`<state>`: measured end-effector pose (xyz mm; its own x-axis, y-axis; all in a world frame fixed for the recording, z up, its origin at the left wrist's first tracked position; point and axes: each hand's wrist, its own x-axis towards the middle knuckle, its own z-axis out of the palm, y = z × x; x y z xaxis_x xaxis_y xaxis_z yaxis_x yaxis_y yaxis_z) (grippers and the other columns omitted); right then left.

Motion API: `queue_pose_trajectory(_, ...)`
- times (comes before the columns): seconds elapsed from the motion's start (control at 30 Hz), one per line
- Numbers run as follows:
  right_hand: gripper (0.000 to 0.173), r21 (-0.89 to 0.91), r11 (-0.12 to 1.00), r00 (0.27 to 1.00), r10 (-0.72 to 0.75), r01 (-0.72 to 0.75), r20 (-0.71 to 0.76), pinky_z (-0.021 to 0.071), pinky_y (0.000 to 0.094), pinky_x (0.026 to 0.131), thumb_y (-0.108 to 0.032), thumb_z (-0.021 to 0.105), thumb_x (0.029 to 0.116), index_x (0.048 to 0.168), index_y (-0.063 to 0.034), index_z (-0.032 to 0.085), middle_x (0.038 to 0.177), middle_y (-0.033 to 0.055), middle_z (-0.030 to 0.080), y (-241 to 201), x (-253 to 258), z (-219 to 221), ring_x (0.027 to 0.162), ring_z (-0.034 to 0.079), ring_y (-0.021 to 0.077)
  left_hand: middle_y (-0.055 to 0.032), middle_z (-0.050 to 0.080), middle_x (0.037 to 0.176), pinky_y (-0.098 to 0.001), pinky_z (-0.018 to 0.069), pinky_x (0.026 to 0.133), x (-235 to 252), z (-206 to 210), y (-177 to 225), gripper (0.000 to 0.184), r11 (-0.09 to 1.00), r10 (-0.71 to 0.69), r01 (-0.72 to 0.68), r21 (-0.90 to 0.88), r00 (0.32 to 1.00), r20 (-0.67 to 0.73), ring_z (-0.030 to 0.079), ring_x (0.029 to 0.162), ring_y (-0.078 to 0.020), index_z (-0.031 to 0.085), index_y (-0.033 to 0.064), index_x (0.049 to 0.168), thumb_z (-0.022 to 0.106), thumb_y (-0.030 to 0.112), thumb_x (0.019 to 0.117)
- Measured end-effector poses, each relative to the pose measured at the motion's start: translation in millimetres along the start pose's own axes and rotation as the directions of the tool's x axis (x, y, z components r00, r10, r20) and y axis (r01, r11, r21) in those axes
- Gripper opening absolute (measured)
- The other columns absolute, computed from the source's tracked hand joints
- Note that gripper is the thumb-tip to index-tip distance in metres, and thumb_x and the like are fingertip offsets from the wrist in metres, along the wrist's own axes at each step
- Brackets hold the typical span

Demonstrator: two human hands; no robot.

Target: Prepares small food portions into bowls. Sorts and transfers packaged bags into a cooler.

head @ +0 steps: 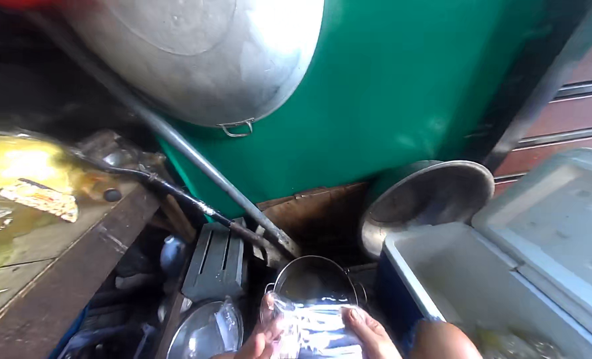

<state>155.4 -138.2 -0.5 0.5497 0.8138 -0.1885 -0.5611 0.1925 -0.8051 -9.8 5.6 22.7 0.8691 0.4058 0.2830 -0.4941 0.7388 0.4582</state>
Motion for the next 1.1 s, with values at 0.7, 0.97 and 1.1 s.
queue_pose_trajectory(0.7,0.05,-0.925,0.251,0.958,0.039,-0.284,-0.283,0.0477,0.0581,0.105,-0.036,0.08,0.0883,0.126,-0.0061,0.071,0.125,0.0254,0.067,133,199,-110,0.12,0.063,0.0417,-0.0064,0.064,0.099,-0.021,0.0401,0.048,101,-115,33,0.029,0.879,0.378,0.121,0.462,0.416,-0.827,0.047,0.056,-0.0072,0.06,0.0033,0.13,0.056,0.001,0.1006)
queue_pose_trajectory(0.97,0.03,-0.95,0.158,0.953,-0.094,-0.271,-0.288,0.0534,0.0628,0.088,-0.03,0.063,0.0983,0.111,-0.0058,0.076,0.099,0.0207,0.076,130,167,-89,0.097,0.073,0.0403,-0.0112,0.066,0.117,-0.0269,0.0551,0.067,95,-117,33,0.038,0.923,0.279,0.116,0.367,0.456,-0.845,0.065,0.077,-0.0133,0.053,0.0039,0.138,0.057,0.001,0.1008)
queue_pose_trajectory(1.1,0.028,-0.923,0.252,0.932,-0.146,-0.29,-0.333,0.0524,0.0627,0.089,-0.029,0.064,0.098,0.109,-0.0064,0.077,0.099,0.0193,0.076,125,155,-92,0.097,0.072,0.0388,-0.012,0.067,0.116,-0.0244,0.0531,0.062,93,-121,28,0.043,0.846,0.363,0.183,0.501,0.49,-0.792,0.063,0.072,-0.0111,0.052,-0.0026,0.139,0.061,-0.002,0.0979)
